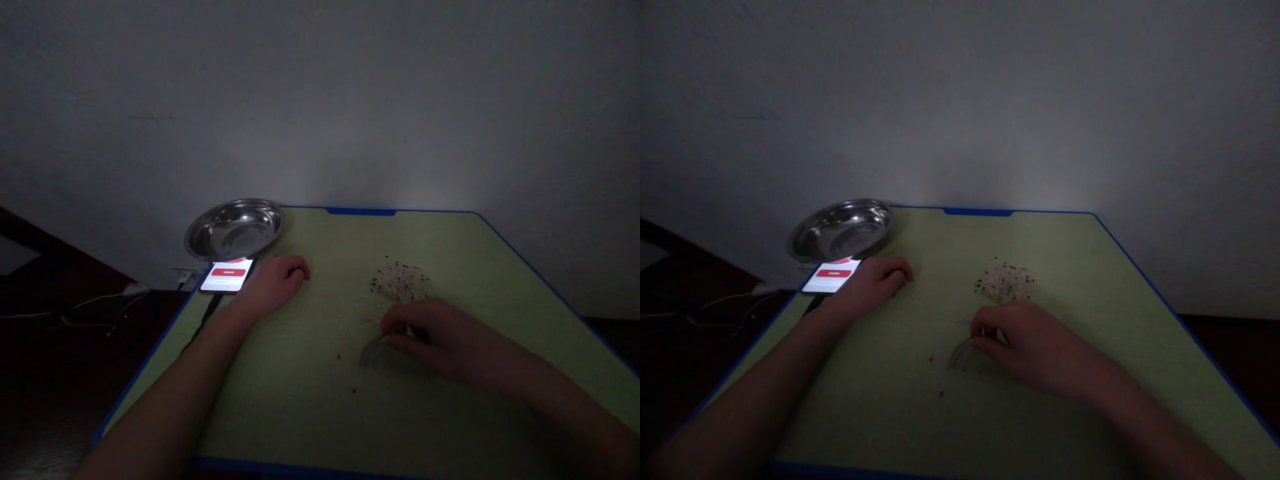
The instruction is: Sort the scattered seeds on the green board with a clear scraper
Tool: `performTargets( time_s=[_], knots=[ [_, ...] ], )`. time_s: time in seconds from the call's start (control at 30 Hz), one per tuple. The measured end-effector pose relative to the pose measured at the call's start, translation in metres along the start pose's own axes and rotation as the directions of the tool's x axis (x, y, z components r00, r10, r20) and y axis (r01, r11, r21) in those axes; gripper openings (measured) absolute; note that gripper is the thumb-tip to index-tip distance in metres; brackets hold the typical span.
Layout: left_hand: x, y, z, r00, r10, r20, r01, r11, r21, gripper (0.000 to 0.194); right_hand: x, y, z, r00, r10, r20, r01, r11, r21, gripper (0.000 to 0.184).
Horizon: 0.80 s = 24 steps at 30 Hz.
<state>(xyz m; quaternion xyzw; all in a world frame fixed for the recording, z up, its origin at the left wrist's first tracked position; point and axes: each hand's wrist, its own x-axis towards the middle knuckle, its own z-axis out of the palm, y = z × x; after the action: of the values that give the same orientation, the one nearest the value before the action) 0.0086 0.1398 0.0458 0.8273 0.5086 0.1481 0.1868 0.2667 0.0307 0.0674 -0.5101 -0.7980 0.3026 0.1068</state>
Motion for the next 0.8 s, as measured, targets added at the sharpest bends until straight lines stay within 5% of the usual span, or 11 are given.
performTargets(
  time_s=[0.27,0.8],
  knots=[
    [-0.001,0.001,0.0,1.0,0.011,-0.01,-0.011,1.0,-0.007,0.029,-0.007,-0.011,0.013,0.99,-0.043,0.137,0.036,0.998,0.053,0.01],
    [-0.003,0.006,-0.003,0.998,0.043,-0.039,-0.043,0.999,0.01,0.03,-0.004,-0.004,0.01,0.994,0.03,0.101,-0.032,0.999,0.016,0.015]
  ],
)
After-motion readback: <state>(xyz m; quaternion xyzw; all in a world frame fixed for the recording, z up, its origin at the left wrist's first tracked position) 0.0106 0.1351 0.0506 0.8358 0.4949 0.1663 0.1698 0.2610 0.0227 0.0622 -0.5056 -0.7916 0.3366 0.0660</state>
